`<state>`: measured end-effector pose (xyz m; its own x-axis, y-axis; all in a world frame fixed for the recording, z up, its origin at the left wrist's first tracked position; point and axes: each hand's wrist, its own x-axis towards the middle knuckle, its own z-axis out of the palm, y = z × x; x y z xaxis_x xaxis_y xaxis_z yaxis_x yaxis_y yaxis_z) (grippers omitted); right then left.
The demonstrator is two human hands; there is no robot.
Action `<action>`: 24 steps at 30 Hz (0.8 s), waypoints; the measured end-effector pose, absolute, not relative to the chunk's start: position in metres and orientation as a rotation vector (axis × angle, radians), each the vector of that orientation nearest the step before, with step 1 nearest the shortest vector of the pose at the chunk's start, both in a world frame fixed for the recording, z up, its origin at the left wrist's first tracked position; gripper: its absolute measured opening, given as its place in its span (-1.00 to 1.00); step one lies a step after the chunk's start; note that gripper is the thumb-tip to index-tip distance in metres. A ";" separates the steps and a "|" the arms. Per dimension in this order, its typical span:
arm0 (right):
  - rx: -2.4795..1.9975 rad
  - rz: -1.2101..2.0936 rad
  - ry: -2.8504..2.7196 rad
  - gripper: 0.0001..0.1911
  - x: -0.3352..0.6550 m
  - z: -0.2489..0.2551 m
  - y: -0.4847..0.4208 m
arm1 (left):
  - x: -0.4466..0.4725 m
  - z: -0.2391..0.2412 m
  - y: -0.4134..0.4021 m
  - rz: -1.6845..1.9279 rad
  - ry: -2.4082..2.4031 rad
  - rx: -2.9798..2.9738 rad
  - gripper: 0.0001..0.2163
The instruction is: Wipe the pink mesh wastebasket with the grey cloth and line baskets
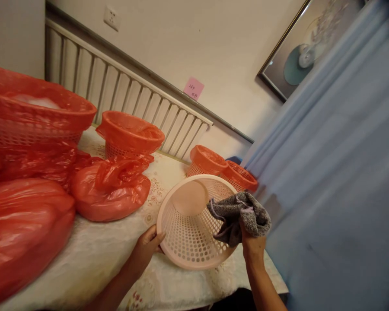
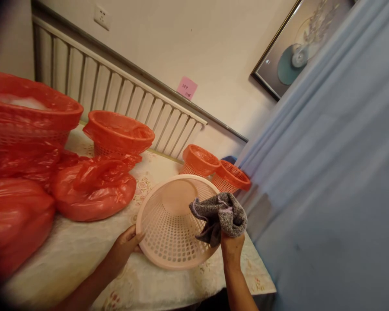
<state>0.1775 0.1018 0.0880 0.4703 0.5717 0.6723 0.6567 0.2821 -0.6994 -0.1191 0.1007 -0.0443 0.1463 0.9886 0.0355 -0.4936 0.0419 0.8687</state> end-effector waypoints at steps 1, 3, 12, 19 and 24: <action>-1.399 -0.046 -1.140 -0.36 0.175 0.083 0.096 | -0.119 -0.045 0.101 1.298 0.719 0.883 -0.61; -1.413 0.044 -1.066 -0.30 0.169 0.075 0.085 | -0.119 -0.045 0.101 1.296 0.704 0.876 -0.61; -1.496 0.186 -0.903 -0.20 0.145 0.053 0.057 | -0.121 -0.047 0.102 1.312 0.707 0.849 -0.62; -1.478 0.288 -0.848 -0.17 0.131 0.043 0.049 | -0.122 -0.048 0.104 1.316 0.696 0.843 -0.60; -1.457 0.326 -0.853 -0.20 0.122 0.036 0.043 | -0.122 -0.046 0.103 1.331 0.713 0.831 -0.62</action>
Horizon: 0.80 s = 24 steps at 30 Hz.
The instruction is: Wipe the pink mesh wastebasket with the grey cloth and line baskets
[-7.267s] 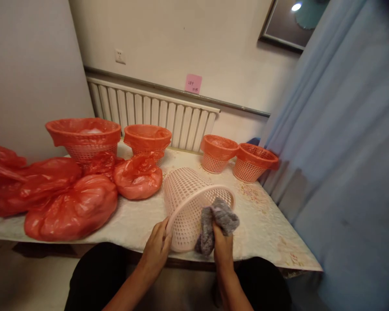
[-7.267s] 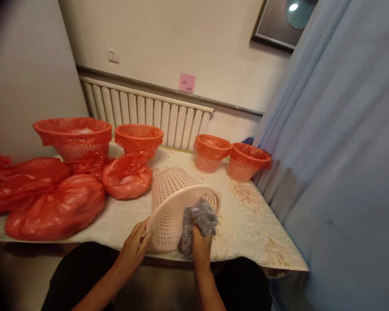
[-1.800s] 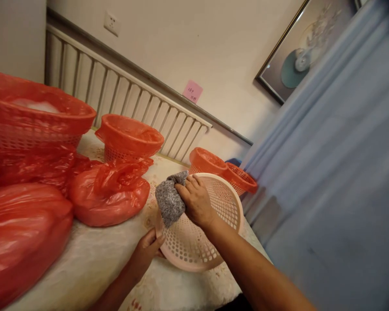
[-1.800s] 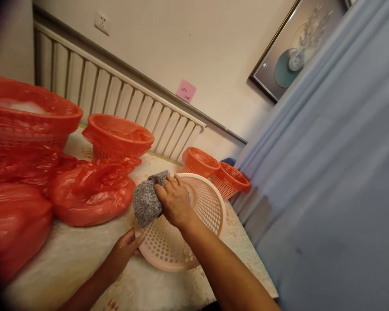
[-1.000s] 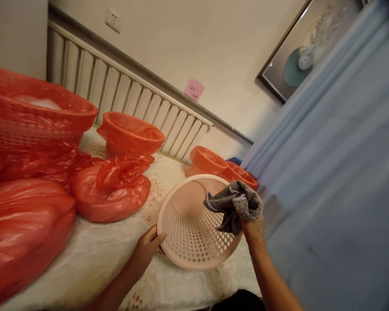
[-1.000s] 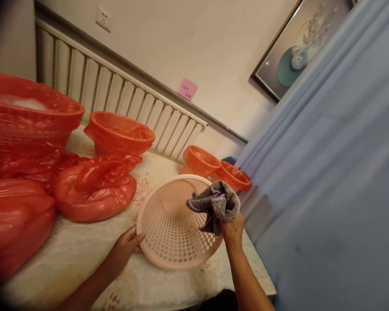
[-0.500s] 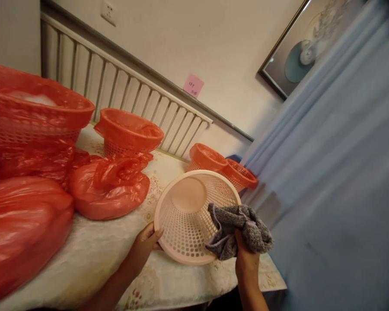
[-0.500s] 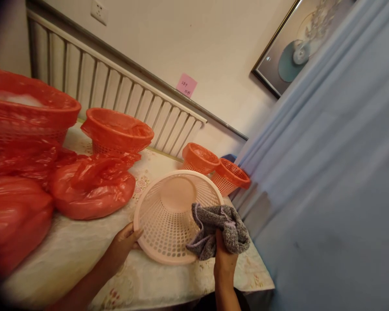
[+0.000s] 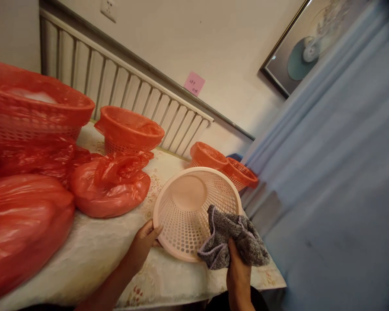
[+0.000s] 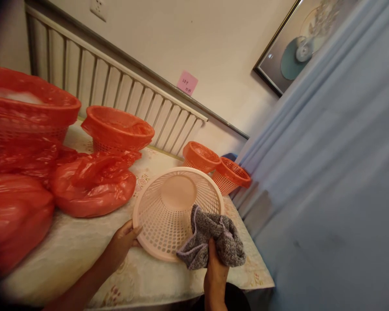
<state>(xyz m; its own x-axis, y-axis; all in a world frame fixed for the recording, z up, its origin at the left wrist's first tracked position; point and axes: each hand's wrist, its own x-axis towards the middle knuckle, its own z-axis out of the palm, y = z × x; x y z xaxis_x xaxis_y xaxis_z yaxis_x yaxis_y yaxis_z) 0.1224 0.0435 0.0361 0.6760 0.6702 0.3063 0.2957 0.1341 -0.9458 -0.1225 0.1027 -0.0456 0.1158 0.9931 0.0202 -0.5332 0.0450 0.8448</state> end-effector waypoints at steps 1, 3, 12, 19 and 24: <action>-1.455 0.345 -0.853 -0.20 0.121 0.034 0.042 | -0.122 -0.045 0.102 1.335 0.718 0.826 -0.62; -1.455 0.393 -0.851 -0.19 0.120 0.028 0.039 | -0.122 -0.045 0.102 1.343 0.721 0.817 -0.63; -1.471 0.547 -0.852 -0.28 0.112 0.002 0.031 | -0.124 -0.044 0.104 1.364 0.716 0.781 -0.57; -1.338 0.799 -0.716 -0.33 0.098 -0.009 0.035 | -0.123 -0.043 0.103 1.362 0.709 0.753 -0.55; -1.245 0.943 -0.602 -0.36 0.097 -0.008 0.038 | -0.124 -0.038 0.103 1.346 0.699 0.728 -0.54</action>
<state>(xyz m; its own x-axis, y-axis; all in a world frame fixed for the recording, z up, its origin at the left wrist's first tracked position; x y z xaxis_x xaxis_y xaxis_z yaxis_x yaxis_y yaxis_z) 0.0966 0.0376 -0.0083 0.5075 0.8553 -0.1048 -0.2656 0.0395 -0.9633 -0.1242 0.1034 -0.0382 0.0969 0.9949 -0.0278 -0.5951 0.0803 0.7996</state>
